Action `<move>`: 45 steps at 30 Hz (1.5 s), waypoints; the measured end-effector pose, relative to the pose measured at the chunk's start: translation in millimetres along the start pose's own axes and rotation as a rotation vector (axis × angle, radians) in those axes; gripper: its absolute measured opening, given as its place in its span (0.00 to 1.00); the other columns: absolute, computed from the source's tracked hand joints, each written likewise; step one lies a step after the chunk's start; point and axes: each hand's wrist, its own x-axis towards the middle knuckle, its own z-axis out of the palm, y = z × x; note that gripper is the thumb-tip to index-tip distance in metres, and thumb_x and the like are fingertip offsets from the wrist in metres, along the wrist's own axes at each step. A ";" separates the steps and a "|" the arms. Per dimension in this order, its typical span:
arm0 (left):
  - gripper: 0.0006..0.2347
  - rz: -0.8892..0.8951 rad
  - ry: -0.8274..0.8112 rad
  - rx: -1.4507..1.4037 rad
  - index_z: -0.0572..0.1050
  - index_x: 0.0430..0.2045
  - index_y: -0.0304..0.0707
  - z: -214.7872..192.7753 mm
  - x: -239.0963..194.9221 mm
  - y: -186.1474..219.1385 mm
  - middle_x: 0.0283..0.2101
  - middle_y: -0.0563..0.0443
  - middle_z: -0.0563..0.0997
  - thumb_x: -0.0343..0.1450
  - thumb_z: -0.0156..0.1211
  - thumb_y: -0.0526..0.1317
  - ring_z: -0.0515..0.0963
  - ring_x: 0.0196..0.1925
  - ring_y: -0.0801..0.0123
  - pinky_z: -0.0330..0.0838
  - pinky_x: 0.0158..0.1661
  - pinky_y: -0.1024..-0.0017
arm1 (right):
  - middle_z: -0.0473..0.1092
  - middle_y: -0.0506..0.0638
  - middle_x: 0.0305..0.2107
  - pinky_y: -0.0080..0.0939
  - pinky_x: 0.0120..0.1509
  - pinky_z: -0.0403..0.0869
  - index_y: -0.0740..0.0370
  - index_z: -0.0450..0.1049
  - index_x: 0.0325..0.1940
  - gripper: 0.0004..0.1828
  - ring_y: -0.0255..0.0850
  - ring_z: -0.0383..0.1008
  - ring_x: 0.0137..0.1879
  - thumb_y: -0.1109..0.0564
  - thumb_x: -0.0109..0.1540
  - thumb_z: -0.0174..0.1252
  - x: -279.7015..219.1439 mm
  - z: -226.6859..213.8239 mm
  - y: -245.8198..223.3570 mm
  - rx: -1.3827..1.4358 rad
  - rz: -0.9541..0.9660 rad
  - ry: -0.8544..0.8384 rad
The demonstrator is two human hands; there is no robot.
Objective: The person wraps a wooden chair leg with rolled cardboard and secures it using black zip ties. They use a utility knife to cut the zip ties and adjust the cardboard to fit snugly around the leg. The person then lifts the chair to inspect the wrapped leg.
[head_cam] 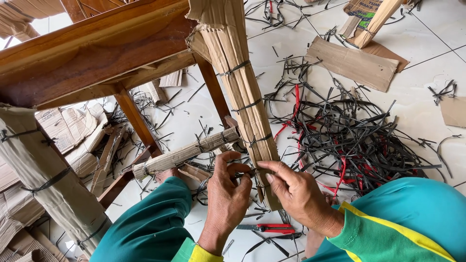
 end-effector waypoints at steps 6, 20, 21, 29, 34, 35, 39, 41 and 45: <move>0.14 -0.071 -0.188 -0.286 0.67 0.46 0.41 -5.3 2.9 1.0 0.34 0.48 0.85 0.68 0.59 0.30 0.71 0.25 0.72 0.65 0.27 0.73 | 0.81 0.46 0.46 0.37 0.39 0.80 0.56 0.74 0.60 0.19 0.37 0.82 0.30 0.59 0.63 0.61 3.1 1.0 0.2 0.017 -0.244 0.106; 0.10 -0.025 -0.091 0.215 0.82 0.28 0.46 -9.4 2.6 -3.4 0.20 0.58 0.78 0.70 0.66 0.51 0.72 0.22 0.76 0.64 0.25 0.75 | 0.68 0.45 0.20 0.39 0.29 0.66 0.58 0.71 0.36 0.07 0.37 0.64 0.24 0.55 0.68 0.53 18.9 -13.1 0.5 0.080 -0.096 0.132; 0.10 -0.028 -0.088 0.214 0.82 0.28 0.46 -8.9 6.5 -10.5 0.20 0.58 0.78 0.70 0.66 0.51 0.72 0.22 0.76 0.64 0.25 0.75 | 0.68 0.45 0.20 0.39 0.29 0.66 0.58 0.71 0.36 0.07 0.37 0.64 0.24 0.55 0.68 0.53 19.3 -12.3 0.6 0.081 -0.098 0.128; 0.11 0.062 -0.025 0.314 0.74 0.21 0.47 10.3 23.5 -45.7 0.15 0.57 0.71 0.73 0.64 0.46 0.62 0.20 0.71 0.60 0.24 0.68 | 0.77 0.55 0.37 0.38 0.41 0.85 0.62 0.69 0.36 0.09 0.42 0.84 0.37 0.57 0.68 0.49 16.7 -12.2 -1.2 0.642 0.048 0.099; 0.12 0.214 0.085 0.584 0.69 0.24 0.50 21.1 28.4 -67.4 0.14 0.52 0.75 0.76 0.55 0.51 0.71 0.14 0.56 0.64 0.21 0.58 | 0.74 0.55 0.29 0.37 0.37 0.85 0.63 0.68 0.35 0.08 0.41 0.80 0.32 0.60 0.68 0.48 18.0 -11.0 2.6 0.625 0.075 0.107; 0.12 0.240 0.115 0.660 0.68 0.26 0.52 21.0 29.3 -71.3 0.14 0.50 0.75 0.77 0.52 0.52 0.73 0.14 0.51 0.66 0.20 0.54 | 0.74 0.55 0.29 0.38 0.37 0.84 0.63 0.69 0.36 0.07 0.42 0.80 0.32 0.62 0.67 0.48 18.4 -9.2 4.4 0.652 0.106 0.108; 0.13 0.251 0.097 0.594 0.69 0.26 0.51 9.8 28.3 -67.9 0.15 0.48 0.76 0.76 0.55 0.54 0.73 0.17 0.46 0.65 0.22 0.53 | 0.74 0.56 0.33 0.39 0.41 0.86 0.64 0.70 0.36 0.07 0.42 0.80 0.35 0.62 0.67 0.50 15.5 -23.8 -5.2 0.632 0.105 0.033; 0.08 0.142 -0.061 0.347 0.79 0.28 0.51 -0.8 26.2 -58.5 0.15 0.49 0.78 0.75 0.55 0.47 0.78 0.19 0.54 0.71 0.29 0.60 | 0.76 0.57 0.31 0.41 0.36 0.83 0.66 0.73 0.30 0.09 0.39 0.77 0.32 0.63 0.65 0.57 9.0 -28.5 -9.8 0.467 -0.071 0.063; 0.12 -0.017 -0.189 0.091 0.80 0.45 0.44 -6.9 15.2 -15.3 0.34 0.52 0.86 0.74 0.50 0.42 0.82 0.34 0.72 0.73 0.35 0.73 | 0.70 0.50 0.30 0.41 0.41 0.71 0.60 0.71 0.33 0.08 0.43 0.72 0.37 0.57 0.65 0.56 -13.1 -10.7 -15.9 0.122 -0.288 -0.026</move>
